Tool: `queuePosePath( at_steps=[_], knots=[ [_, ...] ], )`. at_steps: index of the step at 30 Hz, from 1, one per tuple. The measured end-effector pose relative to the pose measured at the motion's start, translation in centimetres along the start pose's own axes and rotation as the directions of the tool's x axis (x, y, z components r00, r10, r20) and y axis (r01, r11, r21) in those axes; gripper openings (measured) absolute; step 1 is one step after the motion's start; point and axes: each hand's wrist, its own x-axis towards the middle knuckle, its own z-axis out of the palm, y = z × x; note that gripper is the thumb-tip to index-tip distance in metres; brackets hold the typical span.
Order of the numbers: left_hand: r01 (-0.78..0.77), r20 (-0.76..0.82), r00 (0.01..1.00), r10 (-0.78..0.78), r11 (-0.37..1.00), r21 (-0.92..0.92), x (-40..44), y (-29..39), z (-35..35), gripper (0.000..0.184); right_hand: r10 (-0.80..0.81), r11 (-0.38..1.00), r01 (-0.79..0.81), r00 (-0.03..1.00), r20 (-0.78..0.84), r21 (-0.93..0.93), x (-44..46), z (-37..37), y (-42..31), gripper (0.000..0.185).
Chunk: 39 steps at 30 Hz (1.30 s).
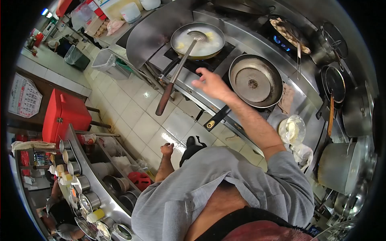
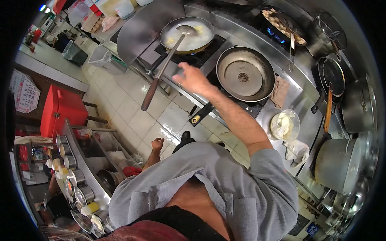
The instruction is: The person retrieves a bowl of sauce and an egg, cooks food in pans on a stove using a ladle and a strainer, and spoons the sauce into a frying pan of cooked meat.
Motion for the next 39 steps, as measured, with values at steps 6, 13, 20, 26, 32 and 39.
queuePosePath(
  at_steps=[6, 13, 20, 26, 32, 39],
  knots=[
    [-0.009, 0.076, 0.997, 0.005, 0.999, 0.051, 4.6, -2.2, -1.8, 0.043, 0.407, 0.72, -0.4, 0.905, 0.121, 0.568, 3.6, 9.0, -2.2, 0.087],
    [-0.037, 0.05, 0.998, 0.036, 0.999, 0.027, 12.7, -7.6, -8.3, 0.045, 0.449, 0.368, -0.281, 0.889, 0.095, 0.886, 8.1, 16.6, -2.0, 0.074],
    [-0.044, 0.178, 0.984, 0.029, 0.996, 0.08, 18.0, -12.2, -12.5, 0.047, 0.557, 0.644, -0.311, 0.817, -0.15, 0.699, 2.1, 13.8, -5.5, 0.058],
    [-0.07, 0.23, 0.97, 0.079, 0.996, -0.048, 20.9, -10.5, -10.6, 0.044, 0.542, 0.632, -0.343, 0.837, -0.08, 0.696, -3.5, 10.6, -9.3, 0.053],
    [-0.233, 0.283, 0.924, 0.256, 0.966, -0.111, 22.4, -4.7, -8.8, 0.043, 0.547, 0.534, -0.431, 0.832, 0.091, 0.727, -3.4, 9.3, -8.2, 0.05],
    [-0.309, 0.144, 0.926, 0.348, 0.92, -0.241, 23.2, -3.8, -7.7, 0.043, 0.532, 0.845, -0.509, 0.83, -0.165, 0.162, -0.9, 10.0, -2.0, 0.053]
  ],
)
